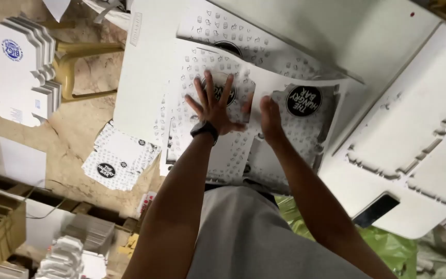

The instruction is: The person is removing the excess waste material from die-cut cardboard sheets to separate the final product shapes.

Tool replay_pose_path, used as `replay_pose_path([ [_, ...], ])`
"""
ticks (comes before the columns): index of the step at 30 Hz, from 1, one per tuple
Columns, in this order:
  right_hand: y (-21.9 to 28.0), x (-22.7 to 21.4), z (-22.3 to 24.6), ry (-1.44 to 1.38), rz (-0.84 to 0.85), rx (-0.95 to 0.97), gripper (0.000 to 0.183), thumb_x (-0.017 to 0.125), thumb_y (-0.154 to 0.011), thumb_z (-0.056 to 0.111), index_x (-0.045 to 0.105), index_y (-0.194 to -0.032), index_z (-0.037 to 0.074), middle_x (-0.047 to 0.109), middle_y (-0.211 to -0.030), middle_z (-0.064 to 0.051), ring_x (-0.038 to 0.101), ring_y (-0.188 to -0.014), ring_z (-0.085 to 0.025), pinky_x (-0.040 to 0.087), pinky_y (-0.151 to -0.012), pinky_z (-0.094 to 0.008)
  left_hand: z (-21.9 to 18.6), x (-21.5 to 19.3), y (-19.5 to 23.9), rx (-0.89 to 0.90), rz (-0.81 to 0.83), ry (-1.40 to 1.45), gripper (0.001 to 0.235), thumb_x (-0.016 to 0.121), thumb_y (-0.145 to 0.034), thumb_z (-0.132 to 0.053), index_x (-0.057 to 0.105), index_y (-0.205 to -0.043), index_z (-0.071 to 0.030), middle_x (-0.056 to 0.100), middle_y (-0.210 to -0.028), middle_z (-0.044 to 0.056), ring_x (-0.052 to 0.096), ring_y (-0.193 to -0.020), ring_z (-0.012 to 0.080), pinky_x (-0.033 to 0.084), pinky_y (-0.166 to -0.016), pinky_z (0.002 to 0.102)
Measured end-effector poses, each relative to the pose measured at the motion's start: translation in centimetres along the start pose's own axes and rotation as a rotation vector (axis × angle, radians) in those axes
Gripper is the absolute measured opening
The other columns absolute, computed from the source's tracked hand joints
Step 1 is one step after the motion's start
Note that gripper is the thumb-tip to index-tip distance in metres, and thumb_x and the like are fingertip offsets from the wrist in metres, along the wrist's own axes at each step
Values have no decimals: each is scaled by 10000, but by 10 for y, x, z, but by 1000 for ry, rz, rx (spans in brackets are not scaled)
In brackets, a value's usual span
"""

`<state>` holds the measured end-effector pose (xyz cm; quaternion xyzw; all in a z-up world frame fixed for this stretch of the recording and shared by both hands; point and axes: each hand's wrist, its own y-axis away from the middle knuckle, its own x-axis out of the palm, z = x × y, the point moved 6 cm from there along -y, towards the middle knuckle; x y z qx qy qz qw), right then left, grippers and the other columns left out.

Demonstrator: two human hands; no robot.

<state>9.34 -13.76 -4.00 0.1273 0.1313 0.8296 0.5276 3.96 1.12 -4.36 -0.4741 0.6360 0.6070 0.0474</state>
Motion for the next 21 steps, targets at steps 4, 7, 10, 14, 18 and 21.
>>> replay_pose_path([
  [4,-6,1,4,-39,-134,356,821,346,-969,791,679,-663,106,638,-590,-125,649,-616,-240,534,-706,-360,3,6,0,-52,33,24,1485,959,-582,-601,-70,-1645,-471,-330,-1658,133,-312,-1500,438,-171,-1122,754],
  [7,-8,-5,-37,-410,17,601,821,377,-953,774,629,-711,30,564,-525,-154,620,-505,-282,572,-592,-421,0,0,-3,-59,12,35,1501,974,-554,-602,-38,-1655,-476,-336,-1655,118,-322,-1496,422,-153,-1155,729],
  [10,1,-10,-48,-511,113,652,779,453,-963,735,663,-732,21,568,-509,-175,636,-494,-316,574,-575,-463,2,5,-1,-68,2,15,1453,966,-565,-585,12,-1656,-479,-314,-1665,106,-304,-1508,412,-133,-1175,726],
  [14,28,-32,-42,-669,269,794,718,499,-1021,608,665,-708,-18,543,-487,-220,567,-371,-386,485,-372,-487,4,13,-9,-76,48,24,1400,907,-582,-670,32,-1654,-459,-299,-1669,129,-316,-1493,435,-207,-1148,723],
  [18,44,-27,-8,-619,204,804,758,481,-987,684,713,-779,-7,551,-514,-207,623,-459,-383,519,-459,-490,4,15,-8,-92,32,34,1452,920,-557,-697,-27,-1642,-508,-287,-1676,117,-299,-1501,432,-219,-1136,722],
  [21,14,4,-1,-594,144,671,826,421,-904,791,706,-886,16,579,-611,-163,649,-577,-320,566,-583,-442,-6,-6,0,-66,15,45,1416,932,-571,-664,51,-1659,-457,-284,-1677,107,-296,-1509,412,-174,-1180,705],
])
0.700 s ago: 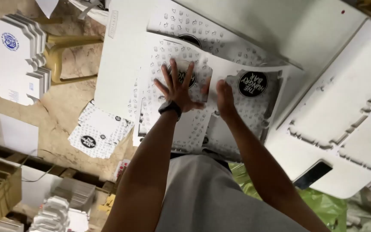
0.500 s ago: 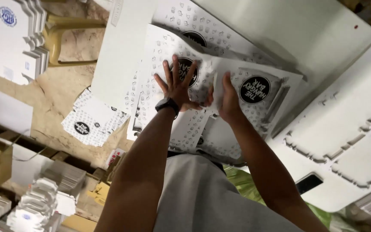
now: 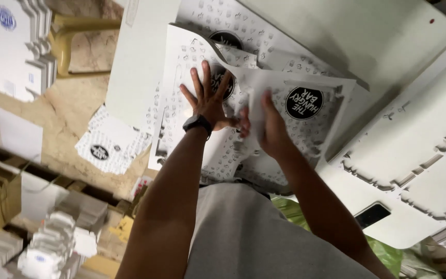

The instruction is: The person is removing the excess waste material from die-cut cardboard sheets to separate the final product shapes.

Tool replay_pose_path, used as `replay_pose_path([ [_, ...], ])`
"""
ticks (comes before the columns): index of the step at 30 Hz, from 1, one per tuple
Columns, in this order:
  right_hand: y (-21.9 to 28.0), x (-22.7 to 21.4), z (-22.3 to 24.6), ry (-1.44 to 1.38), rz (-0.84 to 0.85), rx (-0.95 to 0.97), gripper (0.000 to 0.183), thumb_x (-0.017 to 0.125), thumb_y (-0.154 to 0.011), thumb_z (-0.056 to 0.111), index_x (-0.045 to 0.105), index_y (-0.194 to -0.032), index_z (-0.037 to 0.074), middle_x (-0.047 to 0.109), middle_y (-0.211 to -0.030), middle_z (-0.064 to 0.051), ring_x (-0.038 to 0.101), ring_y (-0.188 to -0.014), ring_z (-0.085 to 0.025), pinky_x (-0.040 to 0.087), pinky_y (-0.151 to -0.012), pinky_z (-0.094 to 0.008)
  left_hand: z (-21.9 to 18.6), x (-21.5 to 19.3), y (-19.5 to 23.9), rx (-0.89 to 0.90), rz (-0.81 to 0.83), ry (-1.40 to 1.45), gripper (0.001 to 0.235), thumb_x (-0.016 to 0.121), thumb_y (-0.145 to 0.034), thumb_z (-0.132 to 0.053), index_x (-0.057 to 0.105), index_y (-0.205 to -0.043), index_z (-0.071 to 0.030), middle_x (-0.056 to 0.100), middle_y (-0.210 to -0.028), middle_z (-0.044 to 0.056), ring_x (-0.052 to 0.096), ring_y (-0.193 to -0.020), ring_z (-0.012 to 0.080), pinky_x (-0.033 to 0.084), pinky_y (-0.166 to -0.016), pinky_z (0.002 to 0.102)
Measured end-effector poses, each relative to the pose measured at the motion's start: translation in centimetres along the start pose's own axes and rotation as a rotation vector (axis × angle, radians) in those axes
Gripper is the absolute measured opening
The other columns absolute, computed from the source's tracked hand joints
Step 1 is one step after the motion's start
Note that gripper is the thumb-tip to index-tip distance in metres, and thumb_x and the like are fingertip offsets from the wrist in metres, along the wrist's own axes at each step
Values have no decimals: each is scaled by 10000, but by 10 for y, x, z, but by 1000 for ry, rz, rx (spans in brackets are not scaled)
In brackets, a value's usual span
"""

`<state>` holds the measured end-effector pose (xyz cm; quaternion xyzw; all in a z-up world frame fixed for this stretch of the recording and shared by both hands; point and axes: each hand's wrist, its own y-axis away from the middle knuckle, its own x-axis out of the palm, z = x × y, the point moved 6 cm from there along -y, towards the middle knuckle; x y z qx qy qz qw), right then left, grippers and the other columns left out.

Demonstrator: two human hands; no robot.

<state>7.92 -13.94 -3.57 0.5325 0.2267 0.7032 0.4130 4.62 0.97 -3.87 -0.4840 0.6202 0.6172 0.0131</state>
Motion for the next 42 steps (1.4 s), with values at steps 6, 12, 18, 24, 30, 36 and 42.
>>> replay_pose_path([
  [6,-30,-35,-14,76,-425,-388,424,700,-942,434,630,-1130,61,662,-755,-176,722,-543,-329,604,-443,-489,14,11,-6,89,-154,-26,1514,979,-518,-675,-23,-1641,-508,-235,-1703,89,-236,-1540,407,-107,-1194,733],
  [12,31,64,21,562,-580,-557,606,620,-942,716,639,-1055,121,668,-846,-120,689,-884,-274,510,-868,-447,86,-19,-6,68,-926,469,702,744,-890,-314,457,-1500,-121,511,-1452,174,462,-1397,375,316,-1214,518],
  [18,43,68,-7,519,-320,-1045,349,491,-1115,334,593,-1050,6,616,-615,-180,600,-484,-282,509,-533,-381,124,-53,-24,85,-650,792,760,752,-875,-427,458,-1502,-112,457,-1382,209,549,-1279,449,485,-1057,550],
  [24,18,-19,-28,321,-438,-869,450,587,-1067,466,583,-1196,36,696,-830,-165,700,-693,-236,603,-690,-398,162,-70,-62,193,-54,745,593,751,-815,-661,634,-1209,-232,714,-954,54,712,-944,221,566,-811,389],
  [30,4,-6,3,1052,-1301,-1109,362,817,-823,53,600,-1107,-6,534,-987,-188,574,-912,-388,478,-814,-461,138,-102,-59,216,-12,231,548,650,-913,-515,664,-1271,-100,735,-1132,192,728,-1051,373,632,-819,471],
  [36,-132,99,-74,799,-421,-97,383,800,-848,375,771,-808,-5,701,-611,-167,664,-413,-215,574,-426,-327,139,-98,-75,67,-17,193,541,678,-839,-606,691,-1158,-170,738,-1043,118,741,-996,341,626,-736,443],
  [42,-137,95,-60,720,-492,20,321,861,-801,297,790,-846,-12,690,-566,-138,560,-309,-159,401,-294,-238,128,-117,-57,94,34,246,466,577,-943,-453,643,-1158,-45,706,-1074,220,716,-1043,409,626,-798,486],
])
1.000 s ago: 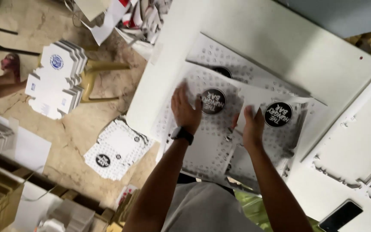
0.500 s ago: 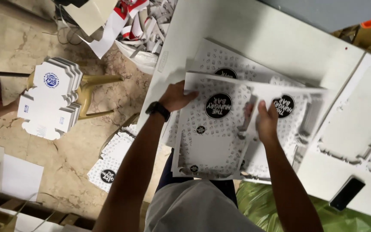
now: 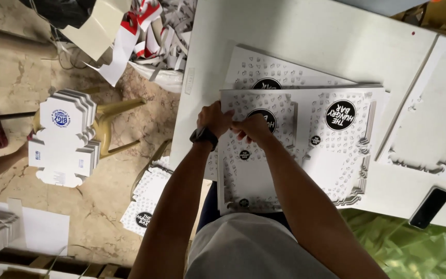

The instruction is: The person is removing the excess waste material from die-cut cardboard sheets to separate the final product shapes.

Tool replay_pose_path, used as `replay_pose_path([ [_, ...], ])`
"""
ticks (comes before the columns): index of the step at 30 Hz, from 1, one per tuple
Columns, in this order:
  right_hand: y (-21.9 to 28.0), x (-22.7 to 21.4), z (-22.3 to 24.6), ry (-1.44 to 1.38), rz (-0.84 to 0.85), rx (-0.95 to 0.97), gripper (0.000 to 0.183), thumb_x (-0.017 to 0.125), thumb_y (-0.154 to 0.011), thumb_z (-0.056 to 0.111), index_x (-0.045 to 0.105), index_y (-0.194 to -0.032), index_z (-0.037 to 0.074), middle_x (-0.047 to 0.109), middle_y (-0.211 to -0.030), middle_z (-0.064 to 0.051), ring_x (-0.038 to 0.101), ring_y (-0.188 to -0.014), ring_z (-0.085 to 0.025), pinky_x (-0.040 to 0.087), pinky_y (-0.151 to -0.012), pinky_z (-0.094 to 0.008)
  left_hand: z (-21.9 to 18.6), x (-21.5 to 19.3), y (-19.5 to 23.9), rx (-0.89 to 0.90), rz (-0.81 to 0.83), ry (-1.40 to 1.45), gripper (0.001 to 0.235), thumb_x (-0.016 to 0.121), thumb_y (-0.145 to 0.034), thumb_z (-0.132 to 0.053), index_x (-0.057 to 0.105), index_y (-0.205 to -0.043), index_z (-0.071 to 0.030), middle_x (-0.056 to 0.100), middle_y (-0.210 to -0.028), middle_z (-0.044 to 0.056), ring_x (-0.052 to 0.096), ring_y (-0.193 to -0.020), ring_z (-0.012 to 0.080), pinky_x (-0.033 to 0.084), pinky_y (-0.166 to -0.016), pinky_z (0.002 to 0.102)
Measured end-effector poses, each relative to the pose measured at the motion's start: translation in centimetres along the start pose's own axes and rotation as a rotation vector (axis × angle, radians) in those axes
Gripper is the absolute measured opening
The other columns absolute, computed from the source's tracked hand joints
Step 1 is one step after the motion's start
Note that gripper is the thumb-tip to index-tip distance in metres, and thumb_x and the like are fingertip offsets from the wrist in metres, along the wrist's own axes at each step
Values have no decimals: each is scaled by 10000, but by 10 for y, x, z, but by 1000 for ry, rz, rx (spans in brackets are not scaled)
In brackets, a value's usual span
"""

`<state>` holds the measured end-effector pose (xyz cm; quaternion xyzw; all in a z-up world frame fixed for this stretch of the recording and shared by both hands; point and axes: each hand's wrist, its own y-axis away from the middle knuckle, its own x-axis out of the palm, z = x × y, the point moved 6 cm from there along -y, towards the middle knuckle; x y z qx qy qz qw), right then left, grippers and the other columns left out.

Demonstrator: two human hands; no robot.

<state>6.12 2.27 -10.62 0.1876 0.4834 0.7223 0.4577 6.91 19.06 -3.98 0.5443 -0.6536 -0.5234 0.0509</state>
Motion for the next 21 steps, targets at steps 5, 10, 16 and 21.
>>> replay_pose_path([
  [5,-4,5,-11,-68,-17,-32,321,888,-791,306,757,-703,27,648,-497,-116,502,-254,-137,365,-274,-251,-4,16,13,-21,13,-113,420,489,-989,-442,617,-1129,-68,711,-1028,208,728,-1023,400,625,-803,480],
  [10,15,-3,9,-43,-11,-47,342,838,-831,315,745,-648,40,644,-492,-98,477,-274,-86,349,-291,-221,-18,8,24,-11,40,-139,393,456,-970,-416,574,-1075,-56,714,-1023,250,724,-1021,432,576,-882,531],
  [16,31,-9,36,-129,-92,58,369,702,-914,333,755,-746,9,620,-519,-132,372,-277,-74,277,-316,-224,-34,-24,5,24,111,55,633,415,-930,-629,658,-1021,-52,718,-815,156,762,-746,314,593,-849,516],
  [21,-21,2,-21,77,-156,124,644,697,-812,798,754,-629,183,634,-479,-34,479,-301,-85,401,-356,-260,-22,36,6,616,-1185,-696,397,518,-939,-443,479,-607,-230,387,-485,6,523,-391,216,388,-413,345],
])
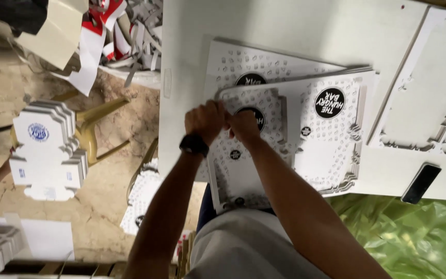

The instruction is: The person is removing the excess waste material from die-cut cardboard sheets to separate the final product shapes.

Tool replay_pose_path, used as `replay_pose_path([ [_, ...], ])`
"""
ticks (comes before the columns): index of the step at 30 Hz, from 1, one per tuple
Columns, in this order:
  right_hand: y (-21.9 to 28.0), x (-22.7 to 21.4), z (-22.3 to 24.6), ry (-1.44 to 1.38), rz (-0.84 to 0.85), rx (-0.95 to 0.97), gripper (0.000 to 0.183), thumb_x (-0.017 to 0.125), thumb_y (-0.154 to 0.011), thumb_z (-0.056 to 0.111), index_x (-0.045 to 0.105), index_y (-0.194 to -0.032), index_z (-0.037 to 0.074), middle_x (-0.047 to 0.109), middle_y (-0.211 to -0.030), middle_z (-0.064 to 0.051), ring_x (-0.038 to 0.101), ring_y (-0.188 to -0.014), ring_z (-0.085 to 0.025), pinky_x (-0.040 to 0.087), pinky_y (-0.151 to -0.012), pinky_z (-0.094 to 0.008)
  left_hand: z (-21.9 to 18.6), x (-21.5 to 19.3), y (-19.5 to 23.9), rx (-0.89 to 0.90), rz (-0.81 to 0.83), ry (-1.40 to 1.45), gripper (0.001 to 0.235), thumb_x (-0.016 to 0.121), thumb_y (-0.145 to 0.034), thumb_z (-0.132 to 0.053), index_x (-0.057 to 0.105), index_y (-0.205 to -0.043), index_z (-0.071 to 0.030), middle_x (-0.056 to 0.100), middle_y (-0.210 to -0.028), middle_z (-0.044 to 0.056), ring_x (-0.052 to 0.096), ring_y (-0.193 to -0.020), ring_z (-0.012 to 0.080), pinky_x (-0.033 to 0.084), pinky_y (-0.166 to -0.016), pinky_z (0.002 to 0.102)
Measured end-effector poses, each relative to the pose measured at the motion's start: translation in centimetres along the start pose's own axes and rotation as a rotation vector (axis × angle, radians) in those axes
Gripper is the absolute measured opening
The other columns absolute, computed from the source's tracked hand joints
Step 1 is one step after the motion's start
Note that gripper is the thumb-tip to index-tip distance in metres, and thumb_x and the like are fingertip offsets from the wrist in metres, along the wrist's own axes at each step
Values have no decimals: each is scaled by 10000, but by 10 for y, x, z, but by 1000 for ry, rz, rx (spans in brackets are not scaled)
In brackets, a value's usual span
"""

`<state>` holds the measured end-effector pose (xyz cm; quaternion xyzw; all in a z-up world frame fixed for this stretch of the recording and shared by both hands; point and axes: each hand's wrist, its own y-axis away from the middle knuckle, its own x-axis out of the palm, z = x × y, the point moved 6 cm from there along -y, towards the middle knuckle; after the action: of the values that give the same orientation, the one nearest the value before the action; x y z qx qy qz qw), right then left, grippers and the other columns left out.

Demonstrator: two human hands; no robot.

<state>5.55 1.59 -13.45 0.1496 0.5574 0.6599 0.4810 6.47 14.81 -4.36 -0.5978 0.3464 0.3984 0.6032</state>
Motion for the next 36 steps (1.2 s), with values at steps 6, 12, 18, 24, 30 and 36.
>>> replay_pose_path([
  [6,98,-23,64,515,-192,-423,336,616,-1062,356,727,-902,82,726,-873,-56,684,-857,-77,405,-895,-194,-27,-37,33,281,270,150,570,502,-771,-130,534,-1227,211,480,-453,-46,585,-402,172,443,-400,382],
  [12,31,-10,35,-52,108,-207,468,744,-822,510,699,-640,81,632,-517,-86,530,-348,-182,409,-408,-327,30,23,40,-783,1003,1481,806,425,-1056,-666,481,-1485,13,567,-1422,257,471,-1397,385,330,-1186,538],
  [18,113,-7,-16,219,247,-44,543,762,-781,585,707,-635,65,628,-512,-71,557,-380,-182,452,-474,-319,9,-68,14,-492,1143,1334,812,346,-1059,-535,186,-1558,85,655,-1242,326,569,-1270,496,415,-1078,624],
  [24,105,-13,-14,133,271,-57,400,821,-772,411,702,-662,45,658,-566,-84,578,-419,-177,449,-484,-332,28,-6,61,-676,1093,1391,612,427,-1084,-551,531,-1418,-50,692,-1264,172,639,-1220,322,441,-1107,544],
  [30,109,-14,-3,95,309,-8,331,859,-777,338,700,-852,58,729,-722,-82,643,-488,-156,504,-557,-337,16,-10,88,-698,977,1473,491,412,-1085,-451,569,-1042,12,709,-885,192,701,-915,327,541,-900,555],
  [36,109,-19,-8,108,289,41,316,874,-740,338,705,-744,72,719,-676,-79,653,-493,-156,486,-561,-321,25,17,80,-990,1053,1751,695,337,-1056,-636,639,-865,-40,546,-560,124,598,-517,254,530,-531,367],
])
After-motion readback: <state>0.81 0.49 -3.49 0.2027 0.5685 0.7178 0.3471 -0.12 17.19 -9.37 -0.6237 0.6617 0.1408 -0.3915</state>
